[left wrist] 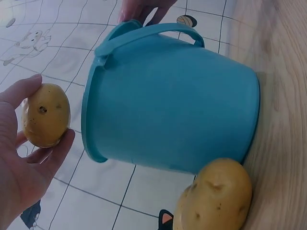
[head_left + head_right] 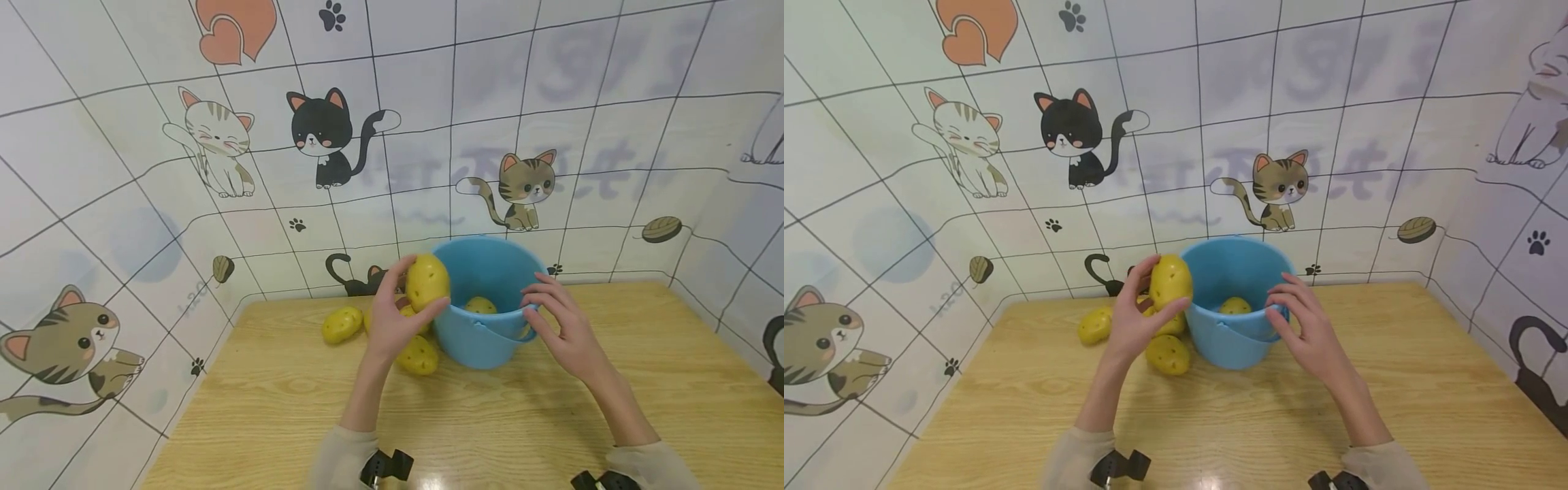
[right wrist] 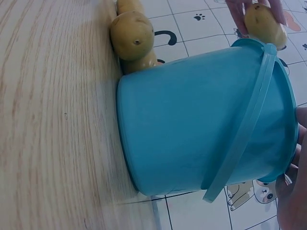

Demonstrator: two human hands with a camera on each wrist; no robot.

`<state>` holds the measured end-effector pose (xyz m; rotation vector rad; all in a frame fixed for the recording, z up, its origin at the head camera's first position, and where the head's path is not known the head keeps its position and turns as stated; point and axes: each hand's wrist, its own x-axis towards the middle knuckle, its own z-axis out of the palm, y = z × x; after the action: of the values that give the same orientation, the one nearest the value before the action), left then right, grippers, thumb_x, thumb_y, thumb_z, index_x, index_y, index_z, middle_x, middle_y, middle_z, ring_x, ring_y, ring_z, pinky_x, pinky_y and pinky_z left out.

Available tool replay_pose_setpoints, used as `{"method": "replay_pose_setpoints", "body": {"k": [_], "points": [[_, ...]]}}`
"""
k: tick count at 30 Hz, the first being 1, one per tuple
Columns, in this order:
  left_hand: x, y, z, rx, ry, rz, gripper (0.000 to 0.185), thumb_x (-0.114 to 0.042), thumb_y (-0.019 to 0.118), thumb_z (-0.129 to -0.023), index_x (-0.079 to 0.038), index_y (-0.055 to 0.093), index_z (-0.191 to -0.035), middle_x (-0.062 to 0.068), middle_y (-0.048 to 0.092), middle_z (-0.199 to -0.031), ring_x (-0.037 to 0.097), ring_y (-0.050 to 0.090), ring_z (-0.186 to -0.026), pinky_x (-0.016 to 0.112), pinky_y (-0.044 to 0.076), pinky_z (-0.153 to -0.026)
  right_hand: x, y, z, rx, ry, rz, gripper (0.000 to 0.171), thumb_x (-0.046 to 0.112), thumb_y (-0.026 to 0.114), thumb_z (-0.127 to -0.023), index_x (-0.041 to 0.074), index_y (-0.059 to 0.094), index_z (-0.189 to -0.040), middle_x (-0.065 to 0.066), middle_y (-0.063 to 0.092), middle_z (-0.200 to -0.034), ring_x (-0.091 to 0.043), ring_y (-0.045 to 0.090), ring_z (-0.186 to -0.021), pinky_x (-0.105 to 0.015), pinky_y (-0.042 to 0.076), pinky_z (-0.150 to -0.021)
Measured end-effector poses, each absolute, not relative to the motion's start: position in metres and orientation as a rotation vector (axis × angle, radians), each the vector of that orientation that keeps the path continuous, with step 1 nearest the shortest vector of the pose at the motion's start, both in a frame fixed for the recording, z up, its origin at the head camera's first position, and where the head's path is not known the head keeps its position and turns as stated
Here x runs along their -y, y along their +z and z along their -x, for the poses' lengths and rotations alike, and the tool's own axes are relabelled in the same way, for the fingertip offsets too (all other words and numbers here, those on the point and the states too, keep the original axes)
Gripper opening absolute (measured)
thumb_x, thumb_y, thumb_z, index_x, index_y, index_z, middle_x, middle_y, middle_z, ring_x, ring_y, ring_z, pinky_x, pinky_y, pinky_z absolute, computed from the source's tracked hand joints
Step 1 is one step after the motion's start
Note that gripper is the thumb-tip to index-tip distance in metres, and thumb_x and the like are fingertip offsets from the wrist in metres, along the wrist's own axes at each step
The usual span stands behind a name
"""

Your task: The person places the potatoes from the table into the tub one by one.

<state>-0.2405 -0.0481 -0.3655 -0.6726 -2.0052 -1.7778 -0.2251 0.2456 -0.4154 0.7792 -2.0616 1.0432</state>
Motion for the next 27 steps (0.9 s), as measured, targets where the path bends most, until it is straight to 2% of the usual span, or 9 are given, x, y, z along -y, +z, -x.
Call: {"method": "replay_pose_setpoints", "body": {"k": [9, 18, 22, 27], "points": [[0.025, -0.36, 0.245, 2.071, -1.723, 0.725, 0.078, -0.023, 0.087, -0.079, -0.019, 0.049, -0.147, -0.002, 0.052, -0.143, 0.026, 0.052, -0.122, 0.043, 0.055, -0.091, -0.247, -0.417, 0.228, 2.067, 1.044, -0.774, 0.015, -0.002, 0.065, -0.094, 0.009, 0.068, -0.103, -0.015, 0.061, -0.122, -0.038, 0.036, -0.142, -0.036, 0.021, -0.121], [0.011, -0.357, 0.249, 2.118, -1.635, 0.703, 0.078, -0.027, 0.086, -0.08, -0.017, 0.049, -0.148, -0.001, 0.054, -0.139, 0.016, 0.05, -0.117, 0.035, 0.055, -0.086, -0.249, -0.419, 0.231, 2.058, 1.039, -0.783, 0.007, 0.006, 0.063, -0.098, 0.007, 0.068, -0.102, -0.017, 0.06, -0.121, -0.039, 0.036, -0.141, -0.036, 0.022, -0.121], [0.006, -0.357, 0.251, 2.133, -1.619, 0.709, 0.079, -0.029, 0.086, -0.081, -0.018, 0.048, -0.149, -0.002, 0.051, -0.143, 0.016, 0.049, -0.12, 0.037, 0.054, -0.086, -0.249, -0.419, 0.231, 2.055, 1.041, -0.783, 0.006, 0.006, 0.063, -0.098, 0.007, 0.068, -0.102, -0.017, 0.061, -0.121, -0.039, 0.036, -0.141, -0.036, 0.022, -0.121], [0.0, -0.359, 0.254, 2.12, -1.625, 0.753, 0.076, -0.024, 0.084, -0.084, -0.015, 0.048, -0.15, 0.003, 0.048, -0.149, 0.02, 0.051, -0.126, 0.037, 0.053, -0.095, -0.25, -0.419, 0.231, 2.07, 1.044, -0.772, 0.009, 0.003, 0.064, -0.097, 0.008, 0.068, -0.103, -0.015, 0.06, -0.121, -0.038, 0.035, -0.142, -0.037, 0.021, -0.121]]}}
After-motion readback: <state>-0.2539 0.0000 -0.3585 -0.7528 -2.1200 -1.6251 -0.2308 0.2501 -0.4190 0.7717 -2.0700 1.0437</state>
